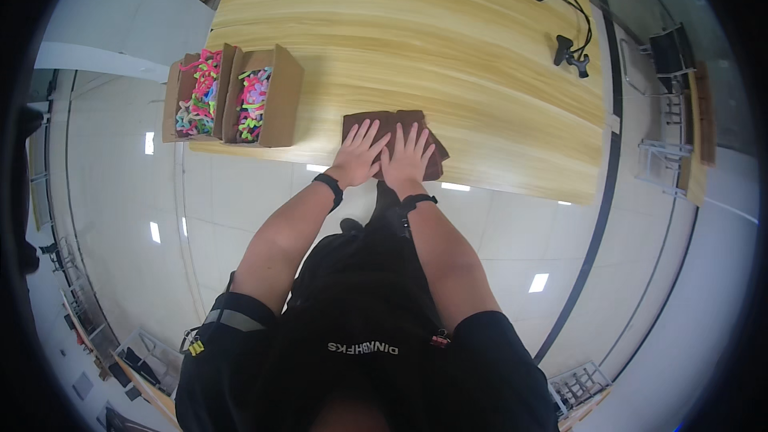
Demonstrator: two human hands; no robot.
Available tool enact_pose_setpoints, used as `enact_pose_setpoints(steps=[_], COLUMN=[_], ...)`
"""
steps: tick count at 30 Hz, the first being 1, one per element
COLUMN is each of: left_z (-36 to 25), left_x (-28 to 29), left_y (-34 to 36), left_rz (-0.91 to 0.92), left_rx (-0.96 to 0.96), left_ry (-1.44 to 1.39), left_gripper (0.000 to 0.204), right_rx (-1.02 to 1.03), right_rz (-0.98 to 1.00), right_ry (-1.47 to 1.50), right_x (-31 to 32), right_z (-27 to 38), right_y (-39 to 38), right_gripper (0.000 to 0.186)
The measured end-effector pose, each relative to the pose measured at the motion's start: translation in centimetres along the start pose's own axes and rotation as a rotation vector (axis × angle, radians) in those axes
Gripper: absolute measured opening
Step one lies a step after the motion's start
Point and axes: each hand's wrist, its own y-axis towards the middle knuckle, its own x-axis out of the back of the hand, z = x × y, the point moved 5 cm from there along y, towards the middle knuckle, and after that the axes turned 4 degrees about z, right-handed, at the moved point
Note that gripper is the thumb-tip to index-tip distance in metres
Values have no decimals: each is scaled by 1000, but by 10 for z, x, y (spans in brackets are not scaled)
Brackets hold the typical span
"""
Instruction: The person wipes a large light-colored wooden table with a brown cloth. They move a cardboard box of colorful items aside, wipe the surface in sections, and return the box to the table.
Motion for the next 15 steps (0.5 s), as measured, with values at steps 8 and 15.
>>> enact_pose_setpoints(steps=[8, 15], left_z=[20, 69], left_x=[23, 62], left_y=[61, 185], left_rz=[-23, -77], left_rx=[-4, -10], left_ry=[13, 2], left_gripper=[72, 69], right_rx=[-28, 11], right_rz=[44, 1], right_ry=[-37, -57], right_x=[22, 71], right_z=[-8, -19], right_y=[60, 193], right_gripper=[86, 82])
